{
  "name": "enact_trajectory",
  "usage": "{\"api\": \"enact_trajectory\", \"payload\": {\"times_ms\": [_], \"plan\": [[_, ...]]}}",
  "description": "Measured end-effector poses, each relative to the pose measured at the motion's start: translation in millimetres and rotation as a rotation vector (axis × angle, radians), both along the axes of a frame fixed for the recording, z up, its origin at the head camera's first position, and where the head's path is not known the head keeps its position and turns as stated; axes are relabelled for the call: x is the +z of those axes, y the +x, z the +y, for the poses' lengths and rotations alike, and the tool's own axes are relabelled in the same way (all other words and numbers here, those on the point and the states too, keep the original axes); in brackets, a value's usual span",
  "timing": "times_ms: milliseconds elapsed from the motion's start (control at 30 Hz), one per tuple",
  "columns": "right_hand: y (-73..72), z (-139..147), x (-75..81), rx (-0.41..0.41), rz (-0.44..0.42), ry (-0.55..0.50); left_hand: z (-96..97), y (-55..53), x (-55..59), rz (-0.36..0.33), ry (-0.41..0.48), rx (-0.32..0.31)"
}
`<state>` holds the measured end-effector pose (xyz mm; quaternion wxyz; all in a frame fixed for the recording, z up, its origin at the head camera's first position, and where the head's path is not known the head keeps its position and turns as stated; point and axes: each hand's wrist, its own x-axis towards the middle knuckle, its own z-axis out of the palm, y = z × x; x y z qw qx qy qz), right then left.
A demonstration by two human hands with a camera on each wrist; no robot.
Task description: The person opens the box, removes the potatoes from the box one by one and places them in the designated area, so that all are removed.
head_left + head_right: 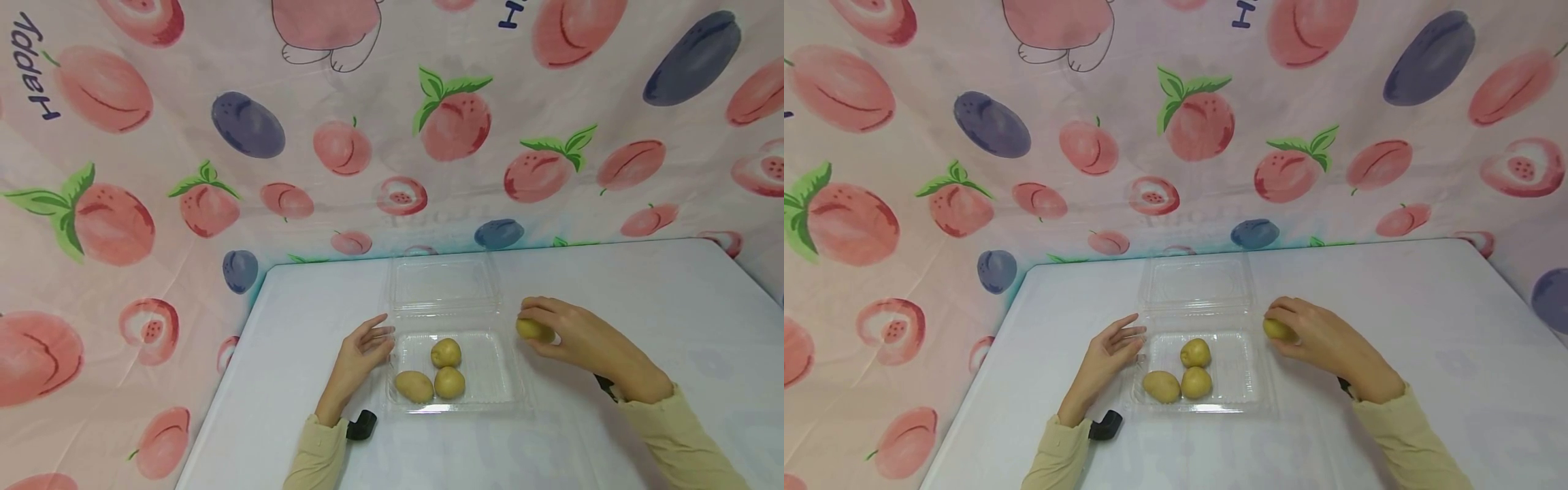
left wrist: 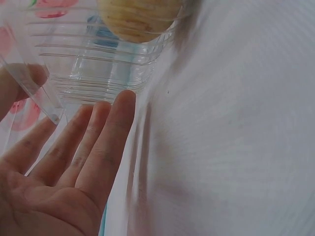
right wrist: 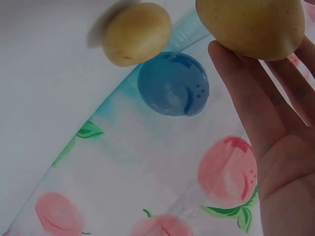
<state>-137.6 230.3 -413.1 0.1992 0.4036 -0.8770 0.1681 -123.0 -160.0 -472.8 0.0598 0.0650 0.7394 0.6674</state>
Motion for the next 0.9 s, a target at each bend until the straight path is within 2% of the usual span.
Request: {"api": "enact_trajectory", "payload": {"times_ms": [467,900], "plan": [[-2.0,9,-13.2,-0.059,-0.062,0.035,0.6,0.4,-0.2,-0.001,0.002,0.003],[-4.5,13,-24.6,-0.049,-0.070,0.061,0.3,0.5,-0.2,0.013,-0.008,0.003]]}}
